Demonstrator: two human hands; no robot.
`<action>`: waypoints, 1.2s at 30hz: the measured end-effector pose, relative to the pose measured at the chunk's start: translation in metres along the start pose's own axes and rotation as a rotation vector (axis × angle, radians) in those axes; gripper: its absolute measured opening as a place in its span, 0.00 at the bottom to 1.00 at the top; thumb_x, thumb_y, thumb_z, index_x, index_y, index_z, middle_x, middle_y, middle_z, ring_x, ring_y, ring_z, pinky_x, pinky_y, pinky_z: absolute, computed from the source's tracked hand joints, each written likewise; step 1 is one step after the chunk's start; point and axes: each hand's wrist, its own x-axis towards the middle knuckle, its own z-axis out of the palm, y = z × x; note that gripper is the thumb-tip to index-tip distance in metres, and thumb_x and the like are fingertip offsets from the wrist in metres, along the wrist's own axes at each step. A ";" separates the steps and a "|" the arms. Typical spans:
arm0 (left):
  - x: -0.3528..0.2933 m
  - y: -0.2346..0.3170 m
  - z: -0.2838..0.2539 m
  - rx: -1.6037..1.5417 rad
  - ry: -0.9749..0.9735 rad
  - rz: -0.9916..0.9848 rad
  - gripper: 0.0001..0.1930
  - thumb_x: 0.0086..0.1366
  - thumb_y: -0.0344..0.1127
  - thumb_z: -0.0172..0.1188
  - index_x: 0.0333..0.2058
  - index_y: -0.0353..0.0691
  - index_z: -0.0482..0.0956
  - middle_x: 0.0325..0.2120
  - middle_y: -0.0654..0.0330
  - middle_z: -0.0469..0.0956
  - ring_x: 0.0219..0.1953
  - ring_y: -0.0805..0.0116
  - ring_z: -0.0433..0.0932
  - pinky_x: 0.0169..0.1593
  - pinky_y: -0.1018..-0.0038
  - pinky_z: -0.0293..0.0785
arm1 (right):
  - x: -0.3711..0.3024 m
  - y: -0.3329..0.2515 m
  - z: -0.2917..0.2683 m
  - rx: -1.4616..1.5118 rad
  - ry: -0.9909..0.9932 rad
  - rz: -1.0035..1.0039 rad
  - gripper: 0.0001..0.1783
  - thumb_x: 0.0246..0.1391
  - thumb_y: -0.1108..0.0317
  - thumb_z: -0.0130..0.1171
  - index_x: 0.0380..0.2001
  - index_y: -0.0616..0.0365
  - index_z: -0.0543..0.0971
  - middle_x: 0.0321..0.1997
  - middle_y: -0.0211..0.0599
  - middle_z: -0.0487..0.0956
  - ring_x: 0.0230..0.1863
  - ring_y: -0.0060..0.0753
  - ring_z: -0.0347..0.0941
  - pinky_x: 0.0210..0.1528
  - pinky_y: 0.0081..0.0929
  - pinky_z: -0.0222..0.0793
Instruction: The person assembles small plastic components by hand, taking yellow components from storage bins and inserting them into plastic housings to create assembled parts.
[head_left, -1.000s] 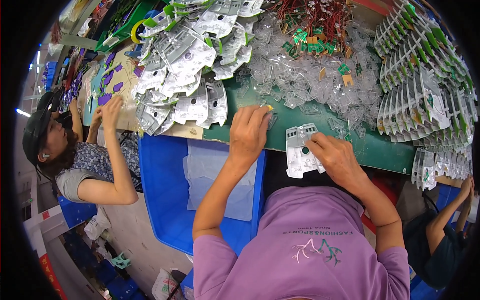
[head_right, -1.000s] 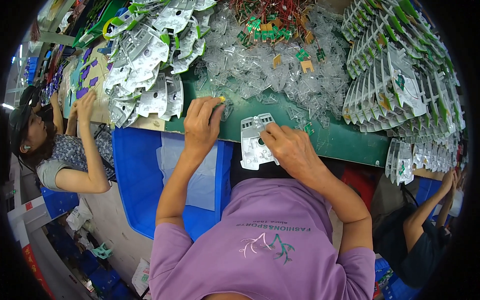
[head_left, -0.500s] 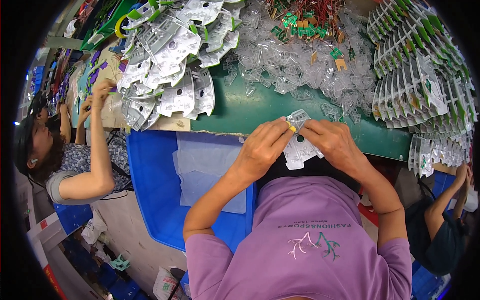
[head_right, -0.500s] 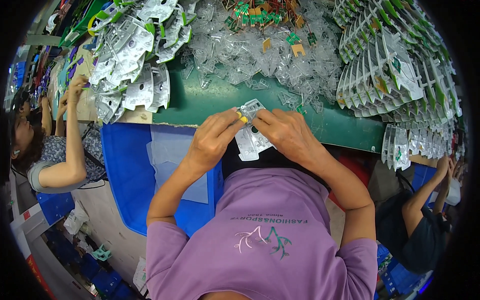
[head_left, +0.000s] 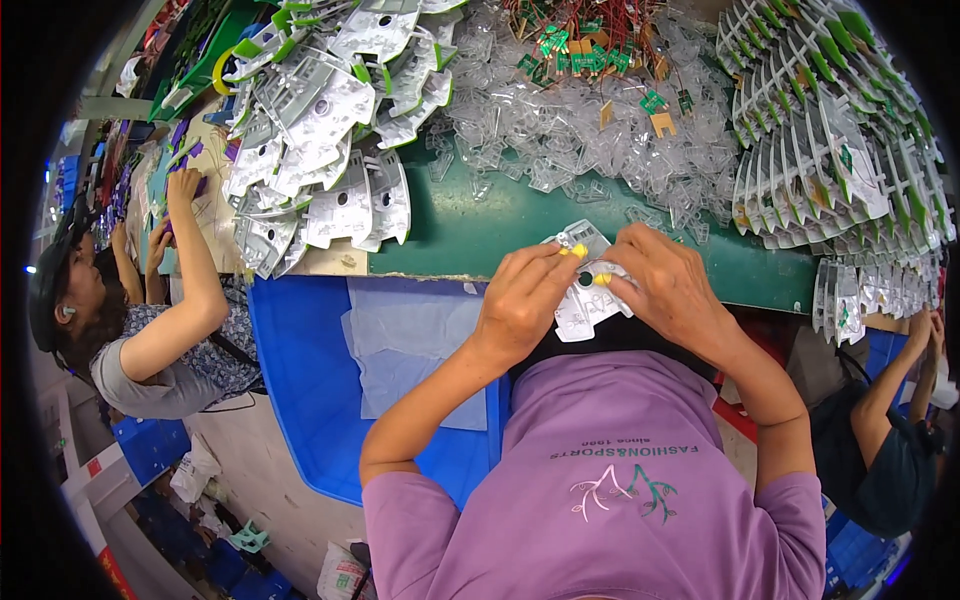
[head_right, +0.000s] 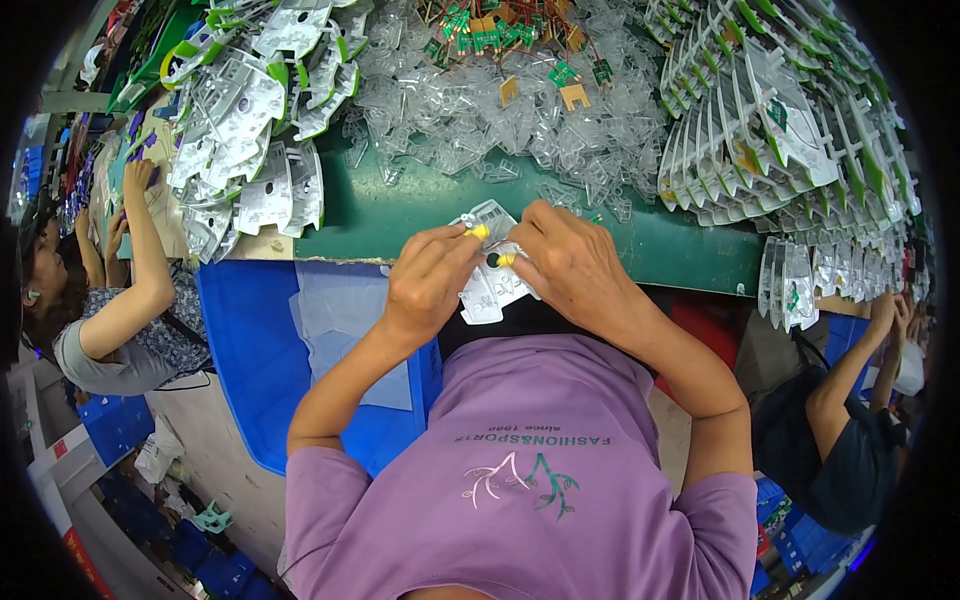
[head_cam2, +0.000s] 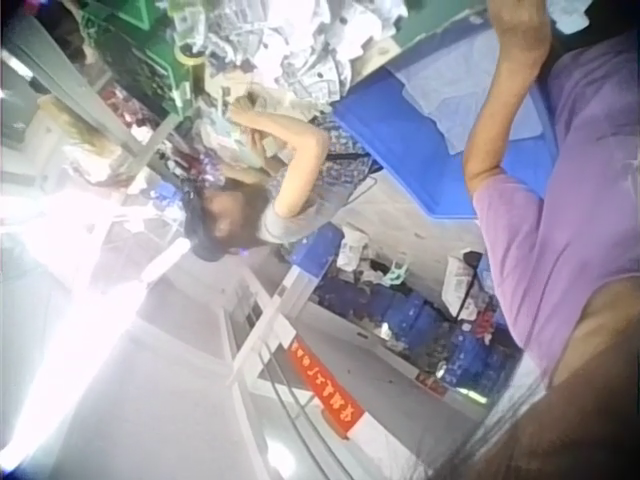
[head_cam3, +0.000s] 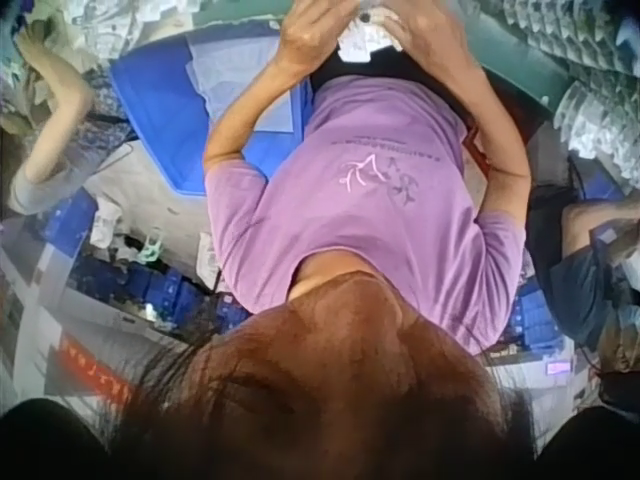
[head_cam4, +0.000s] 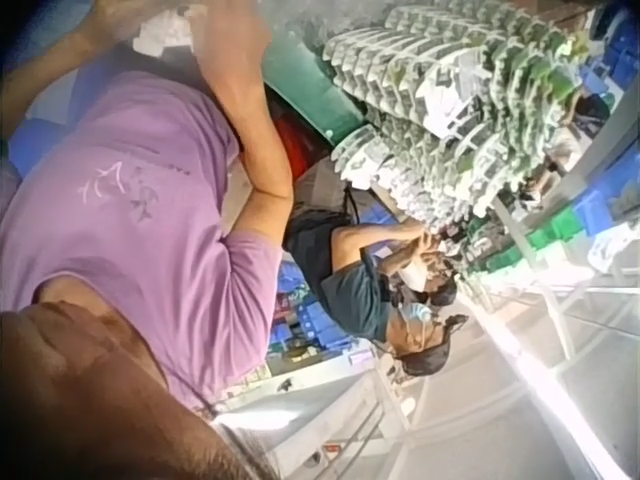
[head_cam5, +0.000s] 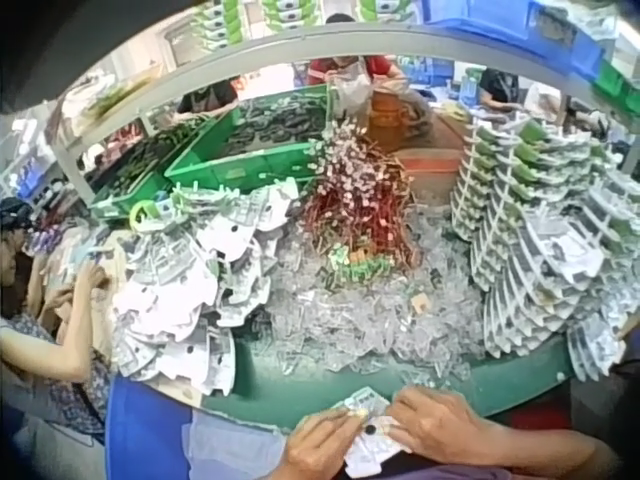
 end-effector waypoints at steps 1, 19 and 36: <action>0.000 0.002 0.003 -0.118 0.082 -0.096 0.21 0.50 0.22 0.70 0.45 0.33 0.79 0.37 0.56 0.80 0.45 0.57 0.78 0.45 0.64 0.74 | -0.003 -0.002 -0.004 0.004 -0.019 -0.008 0.12 0.48 0.71 0.65 0.36 0.62 0.77 0.37 0.40 0.71 0.36 0.42 0.75 0.35 0.38 0.72; 0.009 -0.005 -0.001 -0.239 -0.064 -0.091 0.35 0.54 0.19 0.65 0.61 0.36 0.66 0.33 0.60 0.82 0.37 0.59 0.76 0.46 0.66 0.68 | 0.003 -0.002 0.014 -0.140 0.086 -0.088 0.07 0.39 0.76 0.63 0.23 0.61 0.75 0.28 0.39 0.68 0.33 0.41 0.70 0.34 0.37 0.69; 0.015 -0.007 -0.008 -0.194 -0.254 -0.068 0.35 0.57 0.20 0.59 0.65 0.40 0.63 0.41 0.62 0.81 0.42 0.60 0.72 0.47 0.66 0.63 | -0.019 -0.019 -0.017 0.593 -0.024 0.112 0.15 0.44 0.84 0.57 0.39 0.66 0.80 0.37 0.45 0.79 0.33 0.45 0.78 0.36 0.37 0.75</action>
